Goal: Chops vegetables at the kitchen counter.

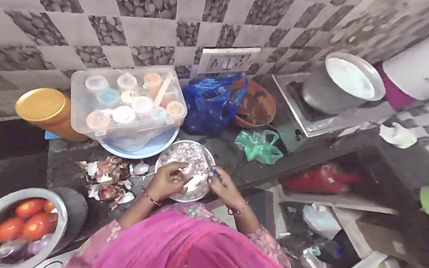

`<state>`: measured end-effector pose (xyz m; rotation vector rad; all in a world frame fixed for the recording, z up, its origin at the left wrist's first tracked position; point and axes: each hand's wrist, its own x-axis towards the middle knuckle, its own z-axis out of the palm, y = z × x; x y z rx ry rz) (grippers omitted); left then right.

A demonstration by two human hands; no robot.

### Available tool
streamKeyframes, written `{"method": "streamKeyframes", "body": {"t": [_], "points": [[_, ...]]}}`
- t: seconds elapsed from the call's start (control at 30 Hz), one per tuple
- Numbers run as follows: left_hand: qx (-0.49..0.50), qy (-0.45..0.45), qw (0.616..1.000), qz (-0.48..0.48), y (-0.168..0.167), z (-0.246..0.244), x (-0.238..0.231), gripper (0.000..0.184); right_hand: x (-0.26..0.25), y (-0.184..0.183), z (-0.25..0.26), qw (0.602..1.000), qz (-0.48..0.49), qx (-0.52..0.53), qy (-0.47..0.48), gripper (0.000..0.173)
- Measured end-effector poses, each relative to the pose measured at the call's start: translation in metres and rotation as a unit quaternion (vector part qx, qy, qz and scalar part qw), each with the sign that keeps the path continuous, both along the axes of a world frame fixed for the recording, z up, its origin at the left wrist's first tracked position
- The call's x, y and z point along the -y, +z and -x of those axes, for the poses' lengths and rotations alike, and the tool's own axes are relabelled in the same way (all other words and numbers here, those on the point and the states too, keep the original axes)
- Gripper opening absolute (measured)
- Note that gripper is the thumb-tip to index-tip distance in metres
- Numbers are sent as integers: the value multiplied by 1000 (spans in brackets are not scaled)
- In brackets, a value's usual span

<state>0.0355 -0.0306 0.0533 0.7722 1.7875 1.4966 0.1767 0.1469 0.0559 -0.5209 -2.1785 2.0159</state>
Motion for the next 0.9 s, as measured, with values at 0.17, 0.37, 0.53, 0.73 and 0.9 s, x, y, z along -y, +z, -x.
{"method": "streamKeyframes", "body": {"t": [0.17,0.37,0.53,0.73,0.9], "points": [[-26,-71,993,-93,-12,2,6,34,9,0,11,993,-85,63,47,20],[-51,-126,989,-66,-3,9,10,32,12,5,20,983,-124,92,104,29],[-77,-155,983,-60,-7,17,5,28,11,0,21,986,-99,84,109,27],[-108,-178,976,-64,-13,25,-13,28,6,-9,22,987,-105,86,87,31],[-103,-185,977,-30,-21,31,-27,29,2,-23,24,989,-111,81,51,35]]}}
